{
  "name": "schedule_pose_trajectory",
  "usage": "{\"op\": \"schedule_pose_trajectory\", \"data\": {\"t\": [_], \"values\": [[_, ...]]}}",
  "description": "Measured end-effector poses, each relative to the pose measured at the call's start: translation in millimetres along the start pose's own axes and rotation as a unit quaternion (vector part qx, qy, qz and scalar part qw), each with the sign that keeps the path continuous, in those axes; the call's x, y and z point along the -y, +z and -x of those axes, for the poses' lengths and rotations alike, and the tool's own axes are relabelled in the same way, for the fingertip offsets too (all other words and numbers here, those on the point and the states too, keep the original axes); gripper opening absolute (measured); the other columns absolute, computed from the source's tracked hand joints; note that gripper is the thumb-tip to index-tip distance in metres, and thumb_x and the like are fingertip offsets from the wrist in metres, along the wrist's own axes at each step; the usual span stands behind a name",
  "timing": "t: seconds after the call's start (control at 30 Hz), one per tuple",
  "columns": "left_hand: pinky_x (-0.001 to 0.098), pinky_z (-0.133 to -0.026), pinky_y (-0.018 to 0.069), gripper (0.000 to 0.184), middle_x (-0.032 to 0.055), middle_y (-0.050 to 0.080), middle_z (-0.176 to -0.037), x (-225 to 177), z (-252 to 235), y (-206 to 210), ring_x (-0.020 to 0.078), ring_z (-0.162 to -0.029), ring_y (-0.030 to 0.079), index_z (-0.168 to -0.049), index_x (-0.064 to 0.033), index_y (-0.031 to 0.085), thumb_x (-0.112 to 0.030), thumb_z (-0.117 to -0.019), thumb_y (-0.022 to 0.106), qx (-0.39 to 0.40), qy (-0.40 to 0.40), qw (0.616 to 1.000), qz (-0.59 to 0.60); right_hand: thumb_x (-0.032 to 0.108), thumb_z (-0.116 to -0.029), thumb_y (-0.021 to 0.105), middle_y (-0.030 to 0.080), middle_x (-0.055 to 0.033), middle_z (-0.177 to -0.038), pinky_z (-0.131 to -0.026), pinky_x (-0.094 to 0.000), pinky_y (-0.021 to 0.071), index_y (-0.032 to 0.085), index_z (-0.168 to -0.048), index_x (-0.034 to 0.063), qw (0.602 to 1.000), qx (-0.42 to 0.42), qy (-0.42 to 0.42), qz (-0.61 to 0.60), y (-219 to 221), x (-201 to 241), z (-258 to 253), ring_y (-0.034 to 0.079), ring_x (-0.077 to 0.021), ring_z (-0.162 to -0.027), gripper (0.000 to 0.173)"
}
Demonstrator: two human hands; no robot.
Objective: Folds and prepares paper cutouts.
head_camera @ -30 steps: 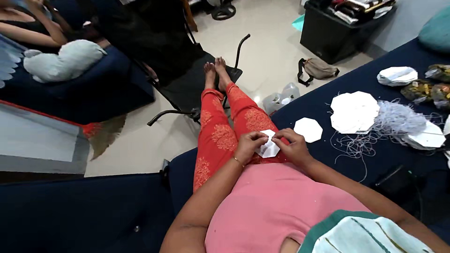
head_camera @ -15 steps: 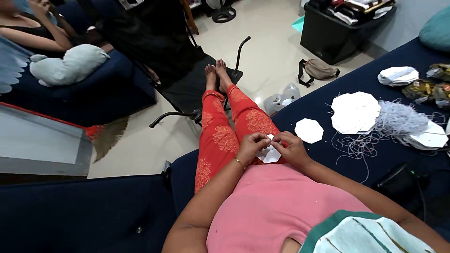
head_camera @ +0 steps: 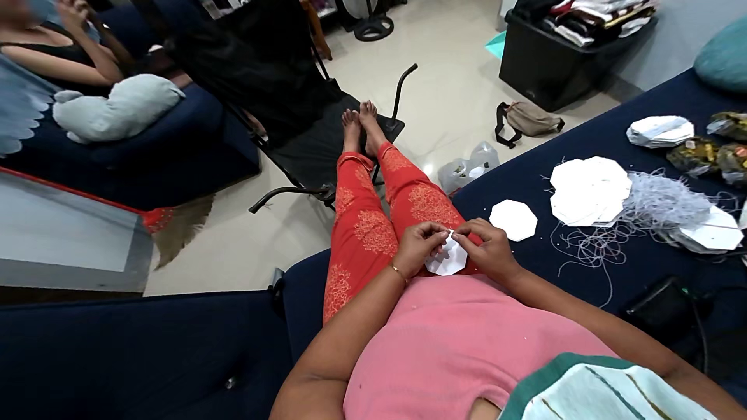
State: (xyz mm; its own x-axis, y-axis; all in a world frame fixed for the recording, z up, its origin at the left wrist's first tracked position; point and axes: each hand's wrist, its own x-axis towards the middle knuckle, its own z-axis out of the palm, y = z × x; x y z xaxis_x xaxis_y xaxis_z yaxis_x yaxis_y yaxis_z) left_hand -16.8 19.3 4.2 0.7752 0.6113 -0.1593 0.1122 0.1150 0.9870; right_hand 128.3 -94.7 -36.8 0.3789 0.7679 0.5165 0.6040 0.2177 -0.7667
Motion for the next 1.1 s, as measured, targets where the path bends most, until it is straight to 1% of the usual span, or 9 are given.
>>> {"op": "schedule_pose_trajectory", "data": {"t": [0.1, 0.17, 0.23, 0.33, 0.5, 0.73, 0.93, 1.03, 1.1], "values": [[0.0224, -0.07, 0.0551, 0.007, 0.0013, 0.068, -0.087, 4.1, -1.7, -1.8, 0.0046, -0.073, 0.063, -0.096, 0.0043, 0.067, -0.002, -0.0959, 0.064, -0.002, 0.02, 1.0, -0.012, 0.014, -0.0933, 0.067, 0.075, -0.0068, -0.09, -0.085, -0.0304, 0.0541, 0.077, -0.091, 0.0035, 1.0, -0.001, -0.002, 0.005, -0.8, 1.7, -0.8, 0.068, -0.0137, -0.088, 0.015], [0.0215, -0.068, 0.0551, 0.005, 0.0003, 0.068, -0.086, 5.5, -1.5, -2.0, 0.0038, -0.071, 0.063, -0.096, 0.0035, 0.068, 0.0, -0.0943, 0.065, -0.002, 0.029, 1.0, -0.008, 0.015, -0.0938, 0.067, 0.074, -0.0066, -0.09, -0.085, -0.0311, 0.0541, 0.076, -0.091, 0.0036, 1.0, 0.005, 0.0, 0.007, -1.4, 3.1, -0.9, 0.068, -0.014, -0.088, 0.015], [0.0204, -0.064, 0.0545, 0.007, -0.0005, 0.069, -0.084, 4.0, 0.0, -1.1, 0.0032, -0.068, 0.062, -0.099, 0.0035, 0.069, 0.002, -0.0933, 0.065, 0.004, 0.029, 1.0, 0.009, 0.014, -0.0935, 0.067, 0.074, -0.0074, -0.09, -0.084, -0.033, 0.0547, 0.076, -0.092, 0.0032, 1.0, 0.012, 0.006, 0.009, -1.4, 4.0, -0.6, 0.069, -0.0153, -0.088, 0.014], [0.0204, -0.063, 0.0548, 0.008, -0.0005, 0.069, -0.083, 3.3, 1.0, -0.2, 0.0034, -0.067, 0.063, -0.1, 0.0031, 0.069, 0.002, -0.0936, 0.064, 0.01, 0.033, 0.999, 0.022, 0.013, -0.0925, 0.068, 0.074, -0.0086, -0.089, -0.084, -0.0339, 0.0545, 0.076, -0.092, 0.0022, 1.0, 0.014, 0.01, 0.011, -0.3, 4.8, 0.0, 0.069, -0.0166, -0.087, 0.014], [0.0205, -0.065, 0.0549, 0.007, -0.0008, 0.07, -0.083, 5.1, 0.2, 0.0, 0.0032, -0.069, 0.063, -0.097, 0.0029, 0.07, 0.003, -0.0922, 0.065, 0.002, 0.04, 0.999, 0.026, 0.013, -0.0925, 0.067, 0.074, -0.0084, -0.088, -0.083, -0.0343, 0.0539, 0.076, -0.091, 0.0024, 0.999, 0.023, 0.011, 0.02, -0.3, 6.8, 0.6, 0.068, -0.017, -0.085, 0.014], [0.0196, -0.067, 0.055, 0.006, 0.0023, 0.07, -0.093, 6.4, -0.3, 0.2, 0.0029, -0.072, 0.063, -0.093, 0.0032, 0.072, 0.004, -0.0898, 0.067, -0.005, 0.052, 0.999, 0.013, 0.013, -0.0928, 0.067, 0.074, -0.0092, -0.087, -0.082, -0.0392, 0.0539, 0.077, -0.091, 0.0025, 0.999, 0.026, 0.005, 0.04, -0.2, 7.4, 0.8, 0.069, -0.0205, -0.084, 0.014], [0.0193, -0.066, 0.0538, 0.005, 0.0015, 0.07, -0.09, 7.6, -1.4, 1.8, 0.0022, -0.072, 0.062, -0.093, 0.0027, 0.073, 0.002, -0.09, 0.068, -0.01, 0.064, 0.998, -0.004, 0.014, -0.0927, 0.068, 0.075, -0.009, -0.086, -0.083, -0.04, 0.0549, 0.077, -0.089, 0.0031, 0.998, 0.028, -0.005, 0.057, -1.8, 7.1, 0.7, 0.07, -0.0213, -0.085, 0.015], [0.0201, -0.069, 0.0533, 0.005, 0.0005, 0.069, -0.089, 8.4, -2.3, -0.1, 0.0021, -0.075, 0.062, -0.093, 0.0019, 0.071, -0.002, -0.0922, 0.067, -0.002, 0.069, 0.997, -0.026, 0.015, -0.093, 0.068, 0.076, -0.0096, -0.093, -0.085, -0.0438, 0.055, 0.078, -0.095, 0.0033, 0.996, 0.044, -0.029, 0.075, -10.6, 8.8, -4.8, 0.071, -0.0243, -0.09, 0.015], [0.0218, -0.075, 0.0538, 0.009, 0.0022, 0.068, -0.092, 6.3, -2.0, -2.6, 0.0032, -0.081, 0.062, -0.094, 0.0031, 0.07, -0.005, -0.0931, 0.067, 0.018, 0.064, 0.996, -0.06, 0.011, -0.0942, 0.066, 0.076, -0.012, -0.102, -0.089, -0.0476, 0.0554, 0.077, -0.105, 0.0034, 0.99, 0.066, -0.079, 0.095, -20.0, 10.6, -13.2, 0.071, -0.028, -0.097, 0.017]]}}
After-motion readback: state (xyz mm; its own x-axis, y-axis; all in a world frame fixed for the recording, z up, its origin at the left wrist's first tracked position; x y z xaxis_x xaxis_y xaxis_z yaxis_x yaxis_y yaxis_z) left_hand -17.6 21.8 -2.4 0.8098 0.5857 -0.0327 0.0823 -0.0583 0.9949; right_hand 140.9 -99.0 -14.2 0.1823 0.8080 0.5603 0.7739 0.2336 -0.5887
